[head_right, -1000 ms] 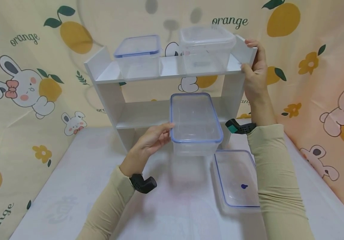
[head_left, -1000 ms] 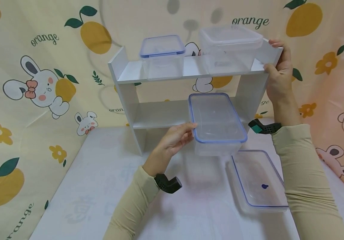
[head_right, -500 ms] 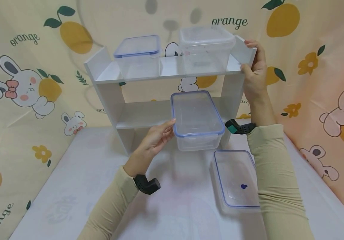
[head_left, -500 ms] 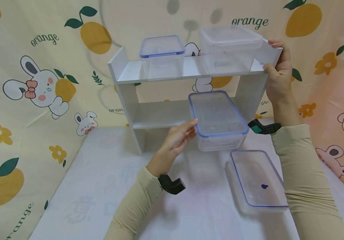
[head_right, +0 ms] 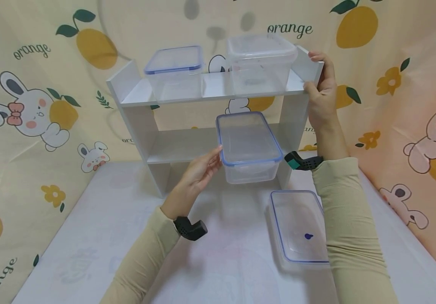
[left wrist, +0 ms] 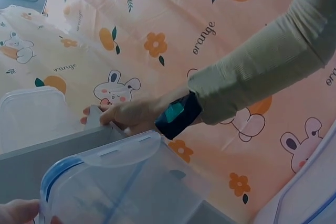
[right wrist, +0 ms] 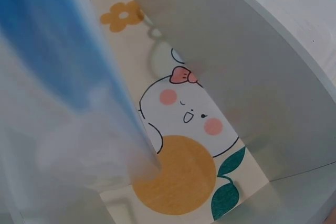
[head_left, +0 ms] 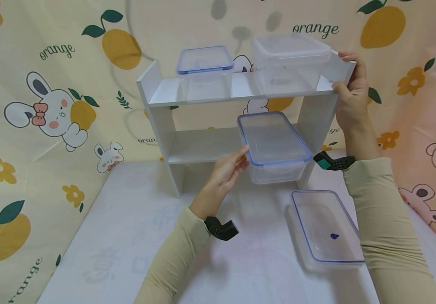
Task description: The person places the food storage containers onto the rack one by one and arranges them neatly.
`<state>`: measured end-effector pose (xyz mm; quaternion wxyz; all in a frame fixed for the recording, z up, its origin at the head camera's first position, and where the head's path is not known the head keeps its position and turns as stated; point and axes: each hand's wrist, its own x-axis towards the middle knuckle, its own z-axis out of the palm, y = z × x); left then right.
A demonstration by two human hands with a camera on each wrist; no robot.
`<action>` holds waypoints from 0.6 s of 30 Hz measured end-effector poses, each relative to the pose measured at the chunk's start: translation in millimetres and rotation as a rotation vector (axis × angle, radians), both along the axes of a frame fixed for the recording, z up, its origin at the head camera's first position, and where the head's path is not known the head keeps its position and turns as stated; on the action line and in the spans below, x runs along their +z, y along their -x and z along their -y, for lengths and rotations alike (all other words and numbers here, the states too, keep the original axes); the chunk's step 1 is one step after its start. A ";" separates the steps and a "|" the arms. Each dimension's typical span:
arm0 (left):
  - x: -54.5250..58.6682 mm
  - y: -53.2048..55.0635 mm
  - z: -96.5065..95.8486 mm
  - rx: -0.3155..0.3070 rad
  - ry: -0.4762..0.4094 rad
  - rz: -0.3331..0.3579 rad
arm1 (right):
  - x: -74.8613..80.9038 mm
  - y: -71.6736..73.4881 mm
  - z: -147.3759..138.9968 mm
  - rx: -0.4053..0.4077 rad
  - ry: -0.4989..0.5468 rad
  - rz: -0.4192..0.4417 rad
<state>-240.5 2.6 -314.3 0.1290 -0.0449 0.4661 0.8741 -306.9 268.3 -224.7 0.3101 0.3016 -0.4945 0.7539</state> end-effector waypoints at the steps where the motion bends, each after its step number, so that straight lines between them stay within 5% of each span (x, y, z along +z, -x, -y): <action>1: 0.1 1.0 -0.6 0.004 -0.006 -0.001 | 0.2 -0.2 0.1 -0.003 0.004 0.009; 11: -3.9 9.1 -4.3 0.075 0.011 -0.090 | 1.0 -1.8 0.2 0.019 0.020 0.051; 18: -6.0 -6.9 -1.3 0.117 0.130 -0.212 | 1.4 -2.8 0.6 -0.002 0.004 0.042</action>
